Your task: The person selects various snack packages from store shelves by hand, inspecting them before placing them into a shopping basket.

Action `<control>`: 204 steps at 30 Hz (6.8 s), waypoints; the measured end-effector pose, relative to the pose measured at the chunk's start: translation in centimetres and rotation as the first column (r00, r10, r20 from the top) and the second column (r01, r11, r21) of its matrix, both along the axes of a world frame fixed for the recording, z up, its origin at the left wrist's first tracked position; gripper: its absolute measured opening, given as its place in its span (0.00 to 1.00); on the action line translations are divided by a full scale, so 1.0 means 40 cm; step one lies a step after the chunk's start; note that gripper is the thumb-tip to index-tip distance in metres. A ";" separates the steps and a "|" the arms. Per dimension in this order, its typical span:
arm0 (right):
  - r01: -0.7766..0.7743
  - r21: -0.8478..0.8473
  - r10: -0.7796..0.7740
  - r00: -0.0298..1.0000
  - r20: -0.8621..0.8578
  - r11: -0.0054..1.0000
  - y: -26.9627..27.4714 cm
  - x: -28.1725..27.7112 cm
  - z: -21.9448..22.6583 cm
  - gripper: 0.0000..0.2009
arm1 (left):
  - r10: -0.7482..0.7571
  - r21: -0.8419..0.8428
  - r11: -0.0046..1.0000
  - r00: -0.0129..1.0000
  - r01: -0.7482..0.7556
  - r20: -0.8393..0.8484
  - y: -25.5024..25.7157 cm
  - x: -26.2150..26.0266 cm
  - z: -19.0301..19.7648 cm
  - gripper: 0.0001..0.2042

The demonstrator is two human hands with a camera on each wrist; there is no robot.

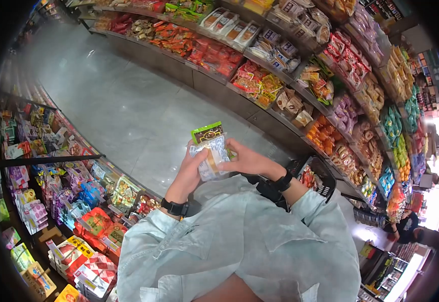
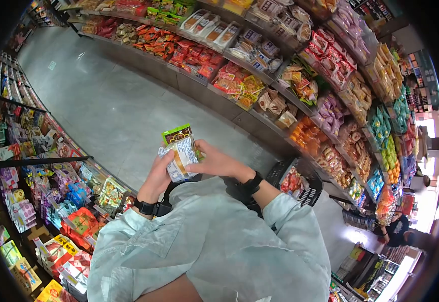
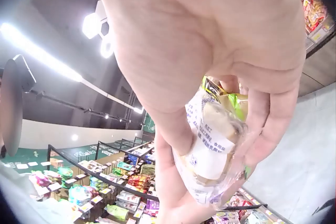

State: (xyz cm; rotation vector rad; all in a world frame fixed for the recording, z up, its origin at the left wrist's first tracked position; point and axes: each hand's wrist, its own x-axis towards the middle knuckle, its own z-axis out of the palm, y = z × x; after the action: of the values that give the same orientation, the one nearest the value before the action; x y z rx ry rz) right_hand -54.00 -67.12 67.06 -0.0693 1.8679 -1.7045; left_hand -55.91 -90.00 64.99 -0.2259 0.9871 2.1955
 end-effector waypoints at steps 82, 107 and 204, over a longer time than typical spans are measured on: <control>0.552 0.486 -0.492 0.831 -0.259 0.677 0.627 -0.696 -0.131 0.14 | -0.313 -0.109 0.939 0.941 0.327 0.127 0.312 -0.950 -0.119 0.20; 0.532 0.198 -0.476 0.837 -0.270 0.823 0.660 -0.115 0.028 0.16 | -0.623 -0.410 0.754 0.757 0.514 -0.196 0.756 -0.390 0.060 0.23; 0.771 0.595 -0.288 0.637 -0.715 0.226 1.286 -0.265 -0.187 0.19 | -0.620 -0.110 0.782 0.784 0.614 -0.026 1.348 -0.703 -0.178 0.35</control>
State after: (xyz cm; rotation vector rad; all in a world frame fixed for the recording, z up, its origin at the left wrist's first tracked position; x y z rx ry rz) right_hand -64.59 -15.69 59.57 0.8127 3.2681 -0.7721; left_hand -84.03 -36.08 57.87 0.1189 1.0224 1.5553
